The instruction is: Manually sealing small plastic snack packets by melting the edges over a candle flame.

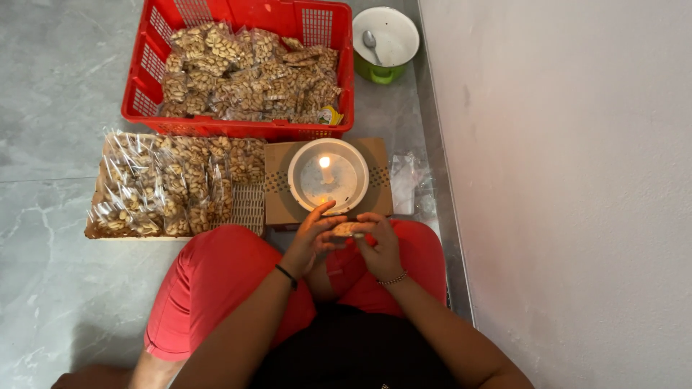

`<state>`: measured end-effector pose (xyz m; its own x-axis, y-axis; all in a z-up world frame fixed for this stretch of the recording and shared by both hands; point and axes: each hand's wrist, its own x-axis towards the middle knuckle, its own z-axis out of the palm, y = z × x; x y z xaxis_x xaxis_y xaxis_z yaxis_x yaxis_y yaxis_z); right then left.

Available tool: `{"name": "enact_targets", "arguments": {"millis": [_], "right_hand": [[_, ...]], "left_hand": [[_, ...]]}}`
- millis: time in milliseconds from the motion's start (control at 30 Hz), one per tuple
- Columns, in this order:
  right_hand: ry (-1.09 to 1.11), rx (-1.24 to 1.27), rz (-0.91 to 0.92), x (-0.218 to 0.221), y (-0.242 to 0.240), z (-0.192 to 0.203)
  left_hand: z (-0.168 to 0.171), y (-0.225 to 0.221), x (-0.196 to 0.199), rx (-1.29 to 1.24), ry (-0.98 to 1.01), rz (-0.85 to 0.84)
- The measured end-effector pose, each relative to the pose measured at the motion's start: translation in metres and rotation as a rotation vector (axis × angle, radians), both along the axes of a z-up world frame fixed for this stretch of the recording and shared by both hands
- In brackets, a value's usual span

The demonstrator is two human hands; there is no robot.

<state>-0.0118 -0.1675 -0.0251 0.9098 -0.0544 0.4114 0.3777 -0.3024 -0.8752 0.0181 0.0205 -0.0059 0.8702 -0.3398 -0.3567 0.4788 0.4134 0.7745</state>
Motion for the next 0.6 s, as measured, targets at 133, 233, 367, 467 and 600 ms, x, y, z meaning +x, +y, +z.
{"name": "enact_targets", "arguments": {"millis": [133,233,367,467,600], "right_hand": [[-0.052,-0.032,0.068,-0.002,0.007,0.018],[0.137,0.099,0.092,-0.001,0.001,0.007],[0.338,0.545,0.155,0.003,0.000,-0.004],[0.458,0.449,0.134,0.005,-0.002,-0.015],[0.402,0.139,0.072,0.006,-0.005,-0.015]], "left_hand": [[-0.036,-0.005,0.003,0.120,-0.119,0.148],[-0.048,-0.004,0.006,0.086,-0.164,0.172],[-0.046,-0.003,0.007,0.149,-0.227,0.212],[-0.047,-0.009,0.007,0.244,-0.277,0.165],[-0.052,-0.009,0.005,0.132,-0.157,0.079]]}}
